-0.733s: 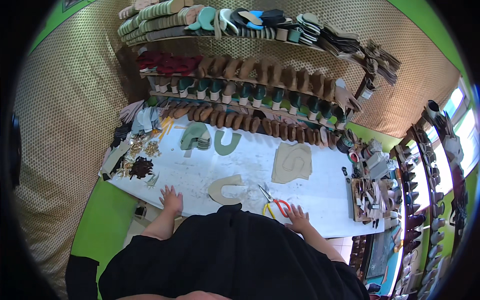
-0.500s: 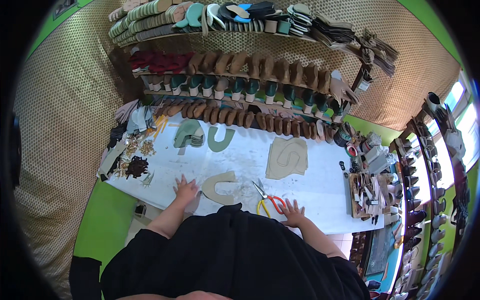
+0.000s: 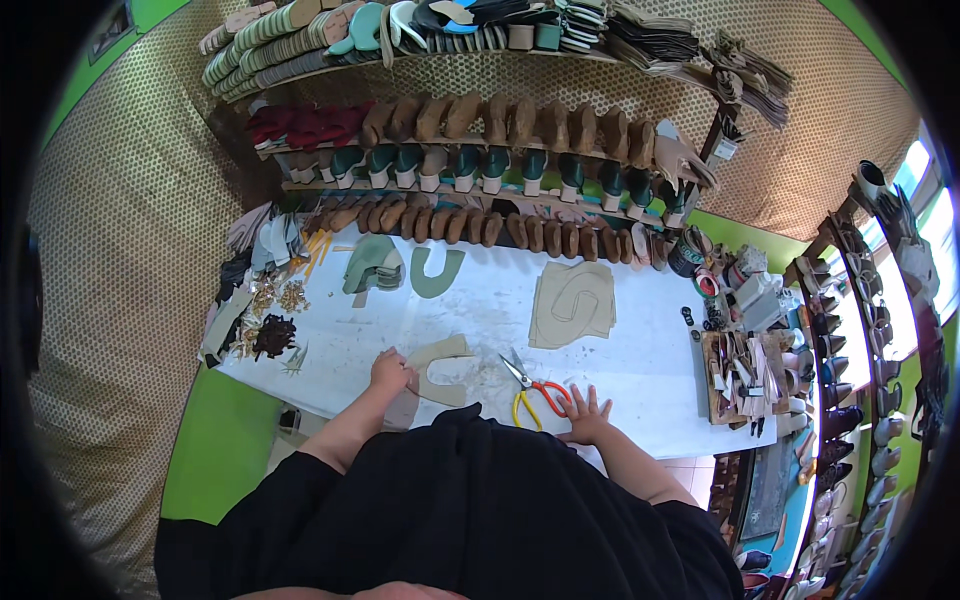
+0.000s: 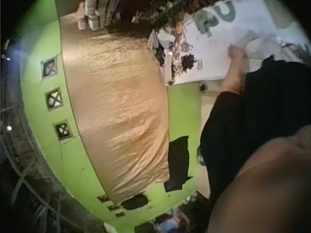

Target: Cutting out various shoe components from pieces of material using a pair of scissors on a workbench.

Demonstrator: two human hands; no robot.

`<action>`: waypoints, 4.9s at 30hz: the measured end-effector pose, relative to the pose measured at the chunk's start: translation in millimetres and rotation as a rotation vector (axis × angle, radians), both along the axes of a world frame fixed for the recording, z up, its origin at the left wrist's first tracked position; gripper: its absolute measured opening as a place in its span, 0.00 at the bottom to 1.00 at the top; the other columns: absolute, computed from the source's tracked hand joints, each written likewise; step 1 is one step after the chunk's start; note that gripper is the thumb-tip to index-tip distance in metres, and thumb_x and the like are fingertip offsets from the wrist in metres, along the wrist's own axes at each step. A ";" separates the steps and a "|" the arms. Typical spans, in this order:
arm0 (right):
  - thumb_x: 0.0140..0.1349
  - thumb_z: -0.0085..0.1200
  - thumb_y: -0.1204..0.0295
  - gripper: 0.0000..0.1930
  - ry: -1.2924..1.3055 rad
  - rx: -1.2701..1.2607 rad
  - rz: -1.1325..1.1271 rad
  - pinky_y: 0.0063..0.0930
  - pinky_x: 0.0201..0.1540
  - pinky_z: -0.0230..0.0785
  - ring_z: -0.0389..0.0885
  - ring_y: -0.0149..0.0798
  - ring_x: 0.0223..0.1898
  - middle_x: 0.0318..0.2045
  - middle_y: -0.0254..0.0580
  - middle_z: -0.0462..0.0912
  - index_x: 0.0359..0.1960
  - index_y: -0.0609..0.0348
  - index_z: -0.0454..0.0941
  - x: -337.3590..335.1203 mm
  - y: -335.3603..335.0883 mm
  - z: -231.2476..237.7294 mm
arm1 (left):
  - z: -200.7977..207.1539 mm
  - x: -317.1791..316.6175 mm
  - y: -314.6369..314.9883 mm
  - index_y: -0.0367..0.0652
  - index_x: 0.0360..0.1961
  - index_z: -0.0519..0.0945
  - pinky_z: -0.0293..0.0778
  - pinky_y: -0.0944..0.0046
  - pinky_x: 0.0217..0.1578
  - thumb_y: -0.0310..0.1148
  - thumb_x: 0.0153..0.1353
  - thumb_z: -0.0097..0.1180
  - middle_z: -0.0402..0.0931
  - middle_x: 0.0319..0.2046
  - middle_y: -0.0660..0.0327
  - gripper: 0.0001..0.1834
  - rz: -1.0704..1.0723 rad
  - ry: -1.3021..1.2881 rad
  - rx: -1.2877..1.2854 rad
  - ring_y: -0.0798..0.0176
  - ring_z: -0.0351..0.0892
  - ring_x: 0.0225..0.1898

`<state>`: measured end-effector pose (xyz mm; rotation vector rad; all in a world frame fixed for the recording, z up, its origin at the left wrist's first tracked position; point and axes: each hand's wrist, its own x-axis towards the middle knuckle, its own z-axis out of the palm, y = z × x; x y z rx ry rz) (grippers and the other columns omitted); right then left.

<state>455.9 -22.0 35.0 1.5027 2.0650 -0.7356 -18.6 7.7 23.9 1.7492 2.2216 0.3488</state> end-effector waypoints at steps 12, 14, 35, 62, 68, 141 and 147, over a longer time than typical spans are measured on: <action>0.48 0.59 0.31 0.59 -0.007 0.007 -0.021 0.80 0.66 0.19 0.15 0.58 0.76 0.78 0.37 0.24 0.76 0.26 0.35 -2.8 -1.2 0.7 | 39.1 3.0 1.6 0.51 0.43 0.87 0.58 0.41 0.67 0.46 0.57 0.63 0.62 0.69 0.47 0.16 0.116 0.063 -0.044 0.36 0.54 0.71; 0.48 0.59 0.30 0.59 -0.018 0.006 -0.027 0.80 0.66 0.19 0.15 0.58 0.76 0.78 0.37 0.24 0.76 0.26 0.35 -3.6 -1.8 0.4 | 29.9 3.4 -6.8 0.52 0.42 0.87 0.54 0.37 0.67 0.47 0.56 0.64 0.56 0.72 0.49 0.16 0.093 0.047 -0.114 0.33 0.47 0.73; 0.45 0.59 0.28 0.61 -0.020 0.042 -0.066 0.78 0.67 0.20 0.17 0.55 0.76 0.78 0.34 0.25 0.76 0.26 0.35 -10.2 -6.6 8.6 | 220.3 28.8 1.7 0.43 0.34 0.83 0.75 0.50 0.36 0.34 0.58 0.58 0.82 0.31 0.50 0.08 -0.398 0.216 0.199 0.46 0.81 0.35; 0.44 0.60 0.29 0.63 -0.070 0.044 -0.069 0.77 0.68 0.22 0.17 0.58 0.76 0.77 0.40 0.24 0.77 0.32 0.35 -14.1 -5.1 5.4 | 15.7 -41.7 -48.4 0.48 0.70 0.65 0.43 0.32 0.69 0.55 0.54 0.61 0.46 0.74 0.46 0.44 0.165 0.105 -0.035 0.33 0.39 0.74; 0.45 0.57 0.27 0.62 -0.083 0.048 -0.073 0.77 0.68 0.22 0.18 0.58 0.76 0.78 0.38 0.25 0.77 0.31 0.35 -17.5 -7.2 6.6 | 18.0 -17.5 -92.5 0.48 0.66 0.69 0.45 0.33 0.69 0.57 0.53 0.62 0.56 0.72 0.53 0.42 -0.449 0.148 -0.082 0.44 0.50 0.74; 0.43 0.60 0.28 0.63 -0.032 0.070 -0.217 0.76 0.68 0.19 0.17 0.58 0.76 0.78 0.38 0.26 0.77 0.30 0.36 -27.3 -11.5 5.2 | 27.7 -22.3 50.4 0.54 0.44 0.85 0.45 0.32 0.69 0.41 0.51 0.67 0.78 0.49 0.61 0.17 -0.593 0.476 -0.286 0.55 0.69 0.60; 0.44 0.59 0.28 0.63 -0.028 0.057 -0.180 0.76 0.68 0.20 0.16 0.59 0.76 0.77 0.42 0.25 0.77 0.34 0.35 -31.1 -8.5 11.0 | 64.4 -14.0 48.4 0.52 0.40 0.86 0.56 0.36 0.65 0.38 0.52 0.62 0.83 0.41 0.58 0.14 -0.627 0.459 -0.460 0.52 0.80 0.47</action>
